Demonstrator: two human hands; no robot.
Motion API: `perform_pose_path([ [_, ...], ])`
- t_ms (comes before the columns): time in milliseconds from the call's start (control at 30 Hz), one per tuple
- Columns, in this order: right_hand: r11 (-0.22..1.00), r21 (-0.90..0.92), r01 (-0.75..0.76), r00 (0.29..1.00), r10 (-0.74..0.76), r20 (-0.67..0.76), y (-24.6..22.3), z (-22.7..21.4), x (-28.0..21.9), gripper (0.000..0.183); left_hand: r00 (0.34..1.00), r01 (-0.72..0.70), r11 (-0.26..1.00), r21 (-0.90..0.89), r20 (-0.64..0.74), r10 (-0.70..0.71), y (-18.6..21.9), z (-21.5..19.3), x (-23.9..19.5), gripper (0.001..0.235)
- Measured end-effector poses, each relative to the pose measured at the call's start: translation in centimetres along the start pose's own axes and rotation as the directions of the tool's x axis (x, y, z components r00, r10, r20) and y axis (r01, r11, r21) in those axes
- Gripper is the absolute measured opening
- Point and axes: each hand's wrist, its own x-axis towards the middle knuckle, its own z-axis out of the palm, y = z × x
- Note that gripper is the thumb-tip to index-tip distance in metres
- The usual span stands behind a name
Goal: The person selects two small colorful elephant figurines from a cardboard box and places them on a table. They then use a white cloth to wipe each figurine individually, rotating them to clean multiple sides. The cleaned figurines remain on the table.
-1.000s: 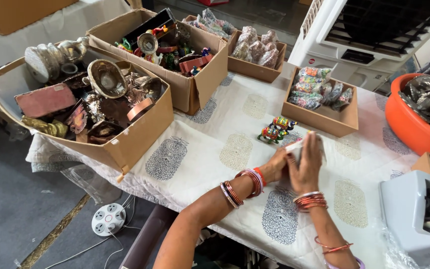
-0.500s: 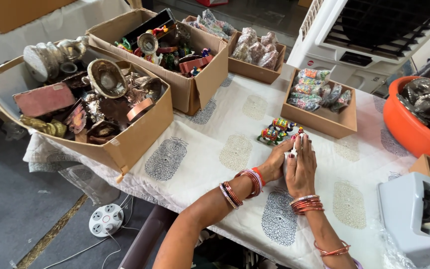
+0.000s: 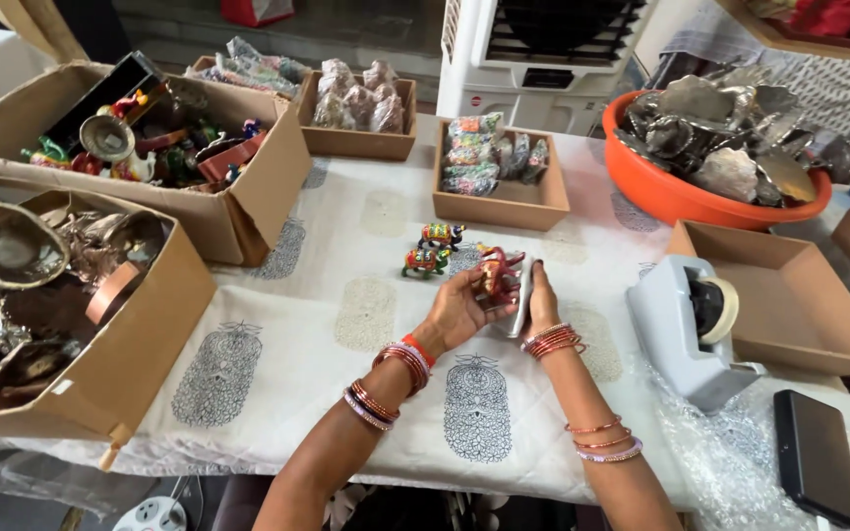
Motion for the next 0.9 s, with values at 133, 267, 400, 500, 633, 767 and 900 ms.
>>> perform_pose_path([
  [133,0.992,0.093,-0.089,0.995,0.084,0.062,-1.5,1.8,-2.7,0.054,1.0,-0.019,1.0,0.016,0.006,0.019,-1.1,-1.8,1.0,0.034],
  [267,0.992,0.124,-0.02,0.971,-0.01,0.238,-0.2,2.1,-3.2,0.051,0.998,-0.058,0.961,0.269,0.001,0.06,-1.1,-1.0,0.4,0.028],
  [400,0.98,0.199,-0.031,0.979,-0.011,0.203,1.8,2.8,-2.8,0.052,0.943,-0.282,0.789,0.546,0.004,0.334,-0.5,-1.1,0.7,0.031],
  [500,0.98,0.199,-0.028,0.967,-0.024,0.255,1.6,5.7,-5.1,0.057,0.88,-0.383,0.735,0.559,-0.02,0.474,0.1,-1.3,0.7,0.033],
  [633,0.964,0.254,0.076,0.955,-0.144,0.261,-0.6,7.0,-7.3,0.057,0.897,-0.352,0.79,0.502,-0.06,0.438,-0.7,-1.2,0.6,0.032],
  [767,0.963,0.228,0.143,0.957,-0.193,0.217,-0.3,2.2,-2.6,0.06,0.944,-0.289,0.791,0.54,0.02,0.331,-2.8,-0.9,0.7,0.032],
  [900,0.958,0.281,0.049,0.964,-0.119,0.236,1.0,3.3,-3.4,0.064,0.94,-0.282,0.802,0.526,-0.017,0.342,-2.0,0.2,0.7,0.032],
])
